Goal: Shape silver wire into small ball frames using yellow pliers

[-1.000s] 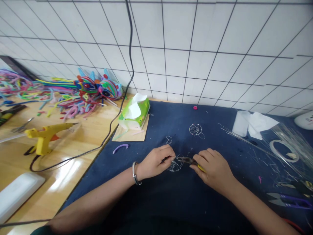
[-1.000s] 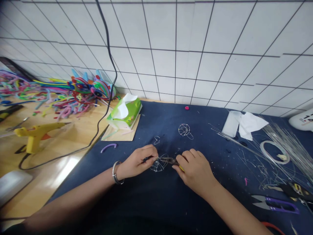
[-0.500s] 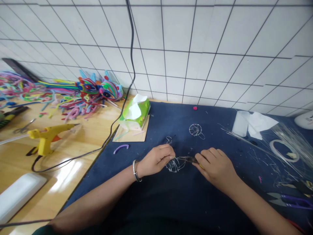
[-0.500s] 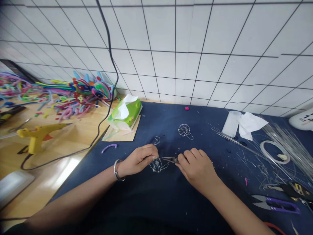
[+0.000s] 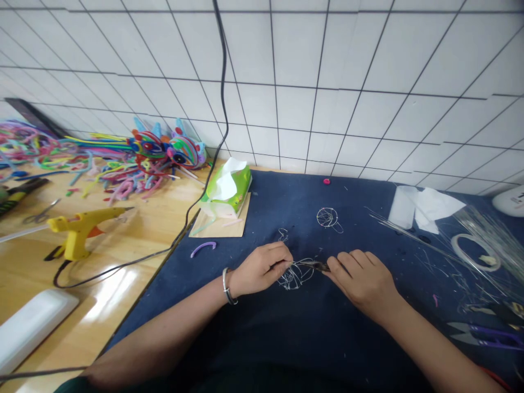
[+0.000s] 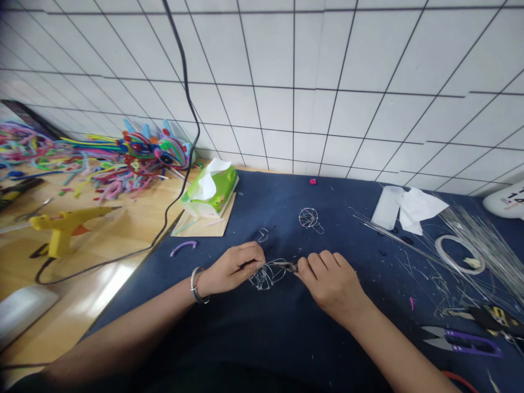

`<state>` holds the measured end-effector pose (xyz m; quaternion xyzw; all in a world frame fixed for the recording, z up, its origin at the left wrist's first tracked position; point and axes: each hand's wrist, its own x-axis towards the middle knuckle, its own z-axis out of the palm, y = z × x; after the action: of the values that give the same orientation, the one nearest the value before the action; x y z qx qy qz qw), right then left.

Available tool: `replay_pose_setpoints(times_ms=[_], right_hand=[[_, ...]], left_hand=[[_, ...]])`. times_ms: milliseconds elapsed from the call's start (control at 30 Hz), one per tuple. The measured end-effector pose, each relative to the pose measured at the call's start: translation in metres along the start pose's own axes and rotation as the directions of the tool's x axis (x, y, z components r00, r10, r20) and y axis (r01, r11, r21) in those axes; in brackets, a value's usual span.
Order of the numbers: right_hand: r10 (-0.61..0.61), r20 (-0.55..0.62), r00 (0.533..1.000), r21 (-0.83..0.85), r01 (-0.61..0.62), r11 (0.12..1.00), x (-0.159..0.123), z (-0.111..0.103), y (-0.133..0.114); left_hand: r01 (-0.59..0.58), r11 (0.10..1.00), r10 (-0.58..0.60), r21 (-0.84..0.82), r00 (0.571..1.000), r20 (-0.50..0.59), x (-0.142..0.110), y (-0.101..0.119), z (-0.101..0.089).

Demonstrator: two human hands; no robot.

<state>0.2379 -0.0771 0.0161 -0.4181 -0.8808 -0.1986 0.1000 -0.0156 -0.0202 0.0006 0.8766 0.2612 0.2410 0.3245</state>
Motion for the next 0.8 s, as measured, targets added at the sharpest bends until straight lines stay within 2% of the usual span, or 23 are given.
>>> replay_pose_setpoints(times_ms=[800], right_hand=[[-0.051,0.004,0.999,0.071,0.050,0.996,0.0031,-0.0028,0.0049]], left_hand=[[-0.003,0.996,0.002,0.092,1.000,0.014,-0.0018,0.0057,0.0022]])
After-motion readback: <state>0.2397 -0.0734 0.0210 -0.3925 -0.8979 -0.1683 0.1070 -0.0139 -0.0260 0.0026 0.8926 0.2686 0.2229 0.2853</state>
